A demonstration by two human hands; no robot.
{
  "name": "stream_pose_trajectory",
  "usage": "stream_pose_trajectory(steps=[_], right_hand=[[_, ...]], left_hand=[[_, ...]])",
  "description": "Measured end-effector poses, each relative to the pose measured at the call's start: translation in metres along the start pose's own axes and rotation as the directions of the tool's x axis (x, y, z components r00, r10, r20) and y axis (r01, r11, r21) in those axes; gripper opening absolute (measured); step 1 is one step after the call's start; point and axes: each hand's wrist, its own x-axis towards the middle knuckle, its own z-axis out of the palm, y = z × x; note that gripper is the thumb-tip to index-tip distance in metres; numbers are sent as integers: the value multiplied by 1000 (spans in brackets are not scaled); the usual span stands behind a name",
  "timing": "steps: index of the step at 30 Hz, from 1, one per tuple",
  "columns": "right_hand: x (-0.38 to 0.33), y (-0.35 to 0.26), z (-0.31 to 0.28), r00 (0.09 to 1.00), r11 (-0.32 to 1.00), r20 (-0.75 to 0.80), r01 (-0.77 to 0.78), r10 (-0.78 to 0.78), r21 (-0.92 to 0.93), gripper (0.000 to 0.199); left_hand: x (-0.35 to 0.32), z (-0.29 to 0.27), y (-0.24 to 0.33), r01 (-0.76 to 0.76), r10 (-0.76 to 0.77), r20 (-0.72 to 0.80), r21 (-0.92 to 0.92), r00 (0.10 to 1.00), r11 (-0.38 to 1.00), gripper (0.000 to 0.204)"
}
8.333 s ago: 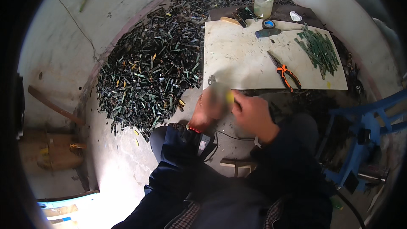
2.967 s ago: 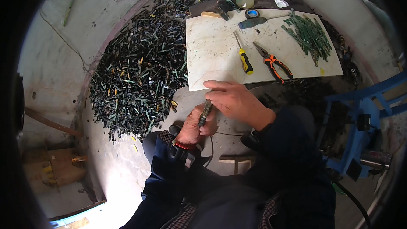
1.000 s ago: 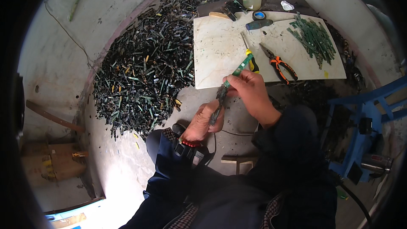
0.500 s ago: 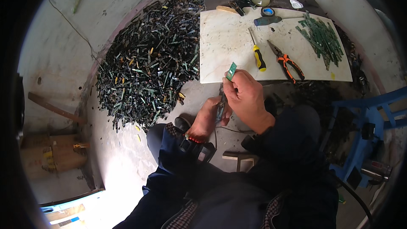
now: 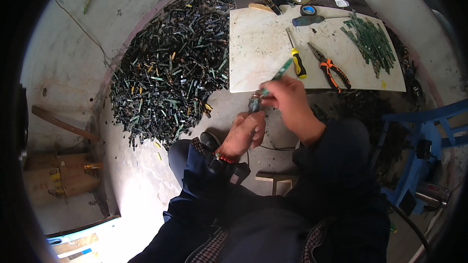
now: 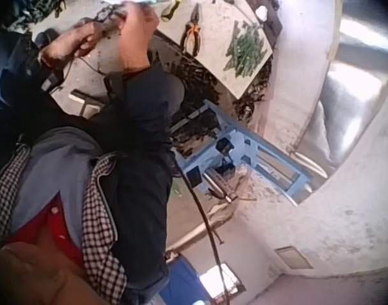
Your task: The person sits on the floor and uses pliers to cut a green circuit board into smaller pieces. They then use a screwdriver to pry off components from the board and a brush to clean the surface.
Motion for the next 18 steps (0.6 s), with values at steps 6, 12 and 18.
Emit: stream_pose_trajectory(steps=[6, 12, 18], right_hand=[[3, -20, -20, 892, 847, 248, 442, -379, -296, 23], [-15, -34, -16, 946, 933, 321, 156, -47, -324, 27], [-15, 8, -20, 848, 805, 519, 380, -107, -455, 26]], left_hand=[[-3, -6, 2, -50, 44, -38, -184, 998, 982, 36], [-1, -8, -3, 65, -68, -50, -61, 996, 996, 36], [-8, 12, 0, 210, -219, -15, 350, 976, 913, 31]])
